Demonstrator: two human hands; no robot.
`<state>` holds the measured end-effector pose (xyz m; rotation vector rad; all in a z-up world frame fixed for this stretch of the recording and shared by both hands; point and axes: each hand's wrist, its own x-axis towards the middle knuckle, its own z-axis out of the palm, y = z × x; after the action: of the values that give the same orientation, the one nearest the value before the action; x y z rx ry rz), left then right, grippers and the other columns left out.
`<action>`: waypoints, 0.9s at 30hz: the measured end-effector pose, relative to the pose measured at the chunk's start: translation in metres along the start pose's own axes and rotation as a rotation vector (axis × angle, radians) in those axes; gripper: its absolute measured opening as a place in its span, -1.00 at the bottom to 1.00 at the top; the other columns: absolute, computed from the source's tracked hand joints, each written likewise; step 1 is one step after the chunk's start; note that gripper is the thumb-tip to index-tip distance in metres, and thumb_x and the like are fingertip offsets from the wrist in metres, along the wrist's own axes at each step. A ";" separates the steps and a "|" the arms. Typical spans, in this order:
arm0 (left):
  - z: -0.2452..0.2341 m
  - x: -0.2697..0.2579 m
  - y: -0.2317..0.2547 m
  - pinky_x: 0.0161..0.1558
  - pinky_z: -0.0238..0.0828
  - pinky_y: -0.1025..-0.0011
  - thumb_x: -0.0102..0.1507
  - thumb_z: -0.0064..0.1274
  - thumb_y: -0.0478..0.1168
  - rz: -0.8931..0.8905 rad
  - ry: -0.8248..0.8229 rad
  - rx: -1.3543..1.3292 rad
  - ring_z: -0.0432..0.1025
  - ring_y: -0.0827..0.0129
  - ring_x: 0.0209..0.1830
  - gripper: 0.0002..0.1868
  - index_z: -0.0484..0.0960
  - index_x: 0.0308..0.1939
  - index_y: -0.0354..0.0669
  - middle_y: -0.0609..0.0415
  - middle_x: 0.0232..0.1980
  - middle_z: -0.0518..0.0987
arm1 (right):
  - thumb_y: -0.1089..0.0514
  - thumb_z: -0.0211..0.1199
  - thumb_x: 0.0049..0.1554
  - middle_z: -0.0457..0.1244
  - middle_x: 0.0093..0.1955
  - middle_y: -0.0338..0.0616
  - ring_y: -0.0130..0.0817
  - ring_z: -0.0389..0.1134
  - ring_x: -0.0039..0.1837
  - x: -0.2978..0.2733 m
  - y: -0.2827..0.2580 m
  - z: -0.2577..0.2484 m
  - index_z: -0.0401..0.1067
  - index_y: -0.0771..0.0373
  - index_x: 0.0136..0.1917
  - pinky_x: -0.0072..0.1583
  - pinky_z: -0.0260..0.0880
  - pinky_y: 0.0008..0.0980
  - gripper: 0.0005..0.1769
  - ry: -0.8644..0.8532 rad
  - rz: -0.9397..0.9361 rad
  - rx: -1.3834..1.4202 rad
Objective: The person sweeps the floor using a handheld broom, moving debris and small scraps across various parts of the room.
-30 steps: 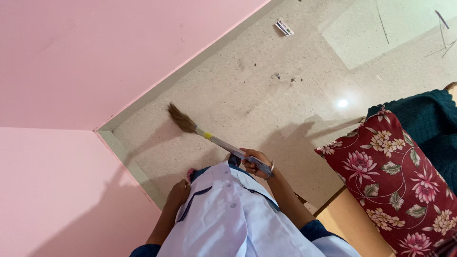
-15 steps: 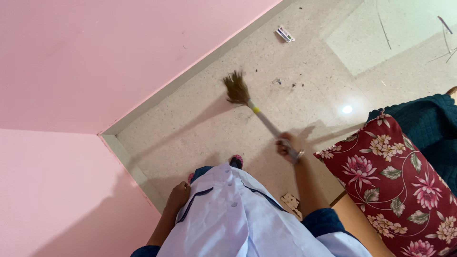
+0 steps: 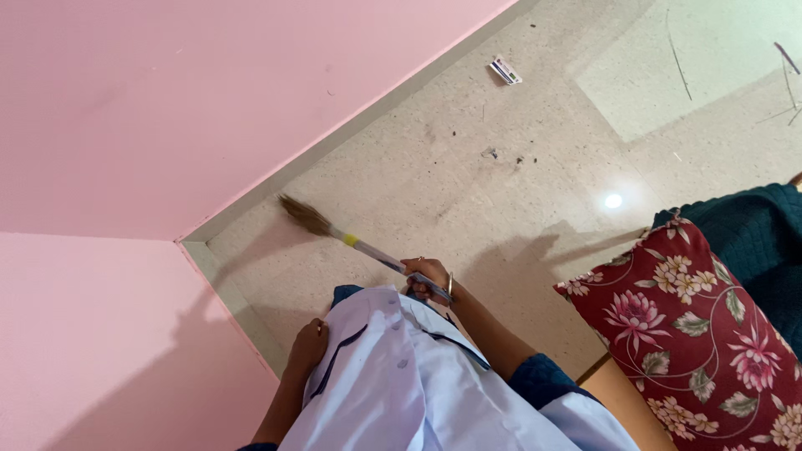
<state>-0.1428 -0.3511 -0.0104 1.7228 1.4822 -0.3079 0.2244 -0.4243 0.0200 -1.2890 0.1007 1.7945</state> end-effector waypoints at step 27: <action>-0.248 0.226 -0.058 0.19 0.44 0.13 0.27 -0.04 0.05 0.115 -0.216 0.369 0.53 -0.08 0.14 -0.58 0.59 0.05 -0.14 -0.21 0.06 0.65 | 0.18 0.25 0.03 0.15 -0.41 -0.20 -0.49 0.03 -0.54 0.078 -0.062 0.169 0.34 0.04 0.06 -0.50 0.01 -0.46 -0.70 0.483 -0.313 0.432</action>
<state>-0.2119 -0.0180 -0.0259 1.9826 1.2174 -0.7188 0.1416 -0.2510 0.0609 -1.3059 0.4985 1.0953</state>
